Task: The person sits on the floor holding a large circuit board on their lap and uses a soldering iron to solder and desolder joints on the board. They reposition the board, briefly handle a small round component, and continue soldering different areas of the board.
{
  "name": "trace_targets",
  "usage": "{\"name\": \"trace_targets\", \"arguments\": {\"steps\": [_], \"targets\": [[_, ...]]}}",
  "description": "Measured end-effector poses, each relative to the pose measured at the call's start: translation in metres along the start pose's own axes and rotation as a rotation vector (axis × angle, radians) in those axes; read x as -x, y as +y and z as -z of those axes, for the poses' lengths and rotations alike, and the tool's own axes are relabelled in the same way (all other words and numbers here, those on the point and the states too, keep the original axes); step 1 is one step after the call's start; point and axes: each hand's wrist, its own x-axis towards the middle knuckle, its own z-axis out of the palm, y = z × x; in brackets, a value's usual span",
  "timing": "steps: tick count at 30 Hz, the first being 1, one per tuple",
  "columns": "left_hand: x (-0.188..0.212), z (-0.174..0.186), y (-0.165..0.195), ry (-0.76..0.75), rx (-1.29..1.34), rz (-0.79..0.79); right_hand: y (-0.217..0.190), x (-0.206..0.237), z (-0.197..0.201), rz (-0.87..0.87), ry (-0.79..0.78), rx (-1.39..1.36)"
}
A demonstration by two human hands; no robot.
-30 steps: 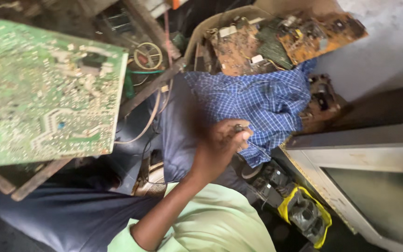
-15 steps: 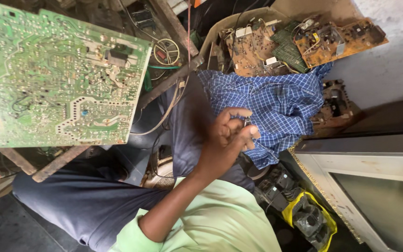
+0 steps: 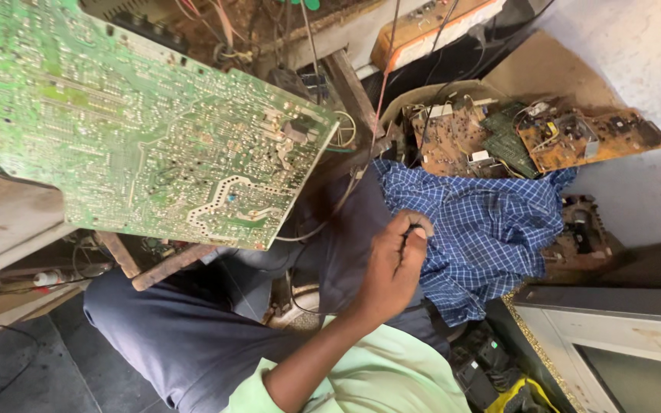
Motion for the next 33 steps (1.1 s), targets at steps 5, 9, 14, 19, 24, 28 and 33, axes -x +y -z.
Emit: {"name": "trace_targets", "arguments": {"steps": [5,9,14,19,24,28,33], "targets": [[0.003,0.004,-0.001,-0.001,0.052,-0.138,0.004,0.011,0.016,0.011,0.008,0.029],[0.004,0.009,-0.005,0.034,0.063,-0.173,0.005,0.021,0.008,0.061,0.012,0.048],[0.006,0.024,-0.002,0.09,-0.005,-0.174,-0.003,0.024,-0.029,0.17,-0.023,0.055],[0.005,0.04,0.01,0.207,-0.165,-0.303,-0.012,-0.005,-0.042,-0.046,-0.053,0.139],[0.001,0.05,0.031,0.279,-0.027,-0.202,-0.024,-0.011,-0.064,-0.016,-0.078,0.171],[0.004,0.064,0.059,0.299,0.092,-0.079,-0.057,0.003,-0.081,0.031,-0.105,0.172],[0.007,0.08,0.085,0.385,0.086,-0.141,-0.15,0.045,-0.088,0.256,-0.208,0.044]]}}
